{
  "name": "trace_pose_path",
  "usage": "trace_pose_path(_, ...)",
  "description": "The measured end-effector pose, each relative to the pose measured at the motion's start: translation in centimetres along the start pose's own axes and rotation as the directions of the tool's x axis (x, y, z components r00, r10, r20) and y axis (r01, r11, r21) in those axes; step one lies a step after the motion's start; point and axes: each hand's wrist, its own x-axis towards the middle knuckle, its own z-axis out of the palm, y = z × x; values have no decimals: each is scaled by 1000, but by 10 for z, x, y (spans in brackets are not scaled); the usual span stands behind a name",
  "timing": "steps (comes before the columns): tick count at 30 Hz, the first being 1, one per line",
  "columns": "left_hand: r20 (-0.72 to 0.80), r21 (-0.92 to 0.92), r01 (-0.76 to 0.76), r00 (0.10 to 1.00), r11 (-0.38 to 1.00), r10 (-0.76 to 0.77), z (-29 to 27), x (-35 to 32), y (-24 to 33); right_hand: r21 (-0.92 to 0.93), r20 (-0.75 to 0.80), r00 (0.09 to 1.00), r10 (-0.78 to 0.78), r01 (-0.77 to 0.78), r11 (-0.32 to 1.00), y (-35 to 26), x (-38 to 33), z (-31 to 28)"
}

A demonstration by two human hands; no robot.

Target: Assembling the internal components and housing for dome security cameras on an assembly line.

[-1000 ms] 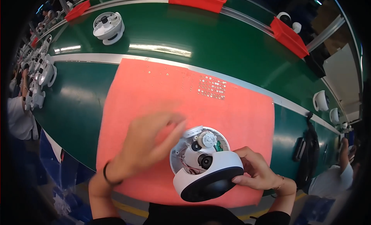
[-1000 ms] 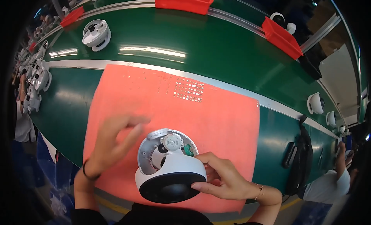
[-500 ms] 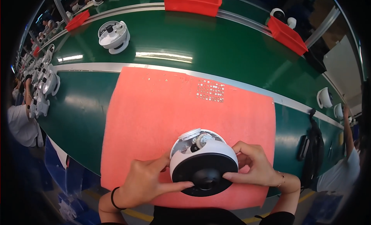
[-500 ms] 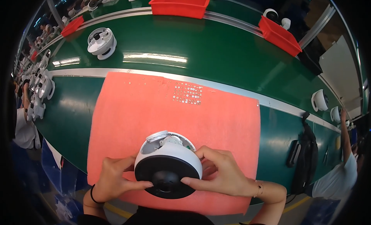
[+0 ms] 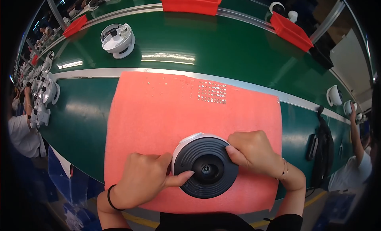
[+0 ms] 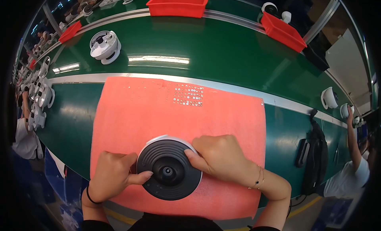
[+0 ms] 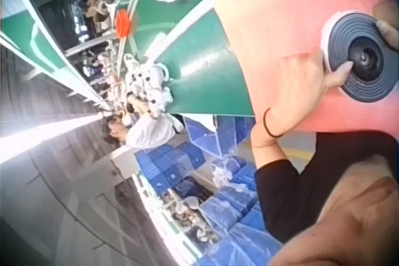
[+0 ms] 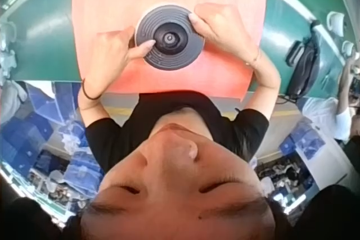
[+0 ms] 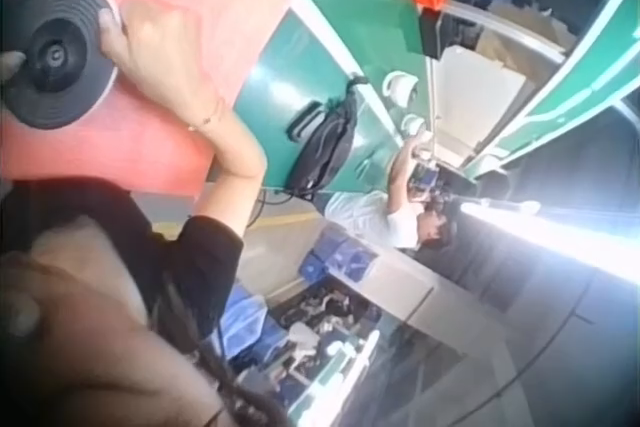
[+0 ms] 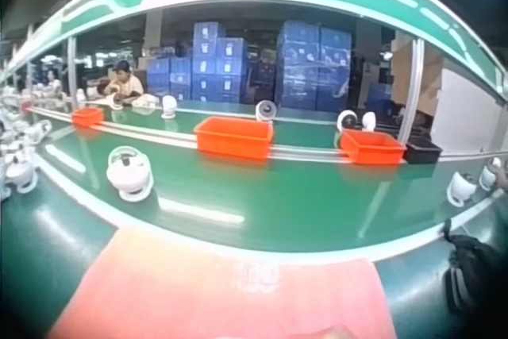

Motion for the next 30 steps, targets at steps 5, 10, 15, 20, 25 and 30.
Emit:
trace_pose_path(5, -77, -77, -24, 997, 997, 18, 3, 1, -2, -70, 31, 1000, 4, -2, 998, -1, 0, 0)
trace_pose_path(10, 13, -80, 27, 1000, 996, -26, 0, -1, -1, -96, 33, 999, -4, 7, 995, -3, -2, -2)
trace_pose_path(15, 19, -93, 49, 999, 994, -47, -2, 2, 2, -285, -64, 998, -24, 5, 959, -30, 3, -17)
trace_pose_path(20, 3, -97, 28, 1000, 995, -28, 0, 0, -1, 0, -37, 944, -328, 328, 945, -43, 3, -8)
trace_pose_path(25, -14, -82, 5, 1000, 997, -6, -2, -2, -2, 348, 150, 901, -408, 338, 874, -42, 9, -8)
trace_pose_path(30, -10, -82, -14, 1000, 997, 13, -3, -1, -3, 383, 72, 936, -345, 293, 876, -51, 7, -5)
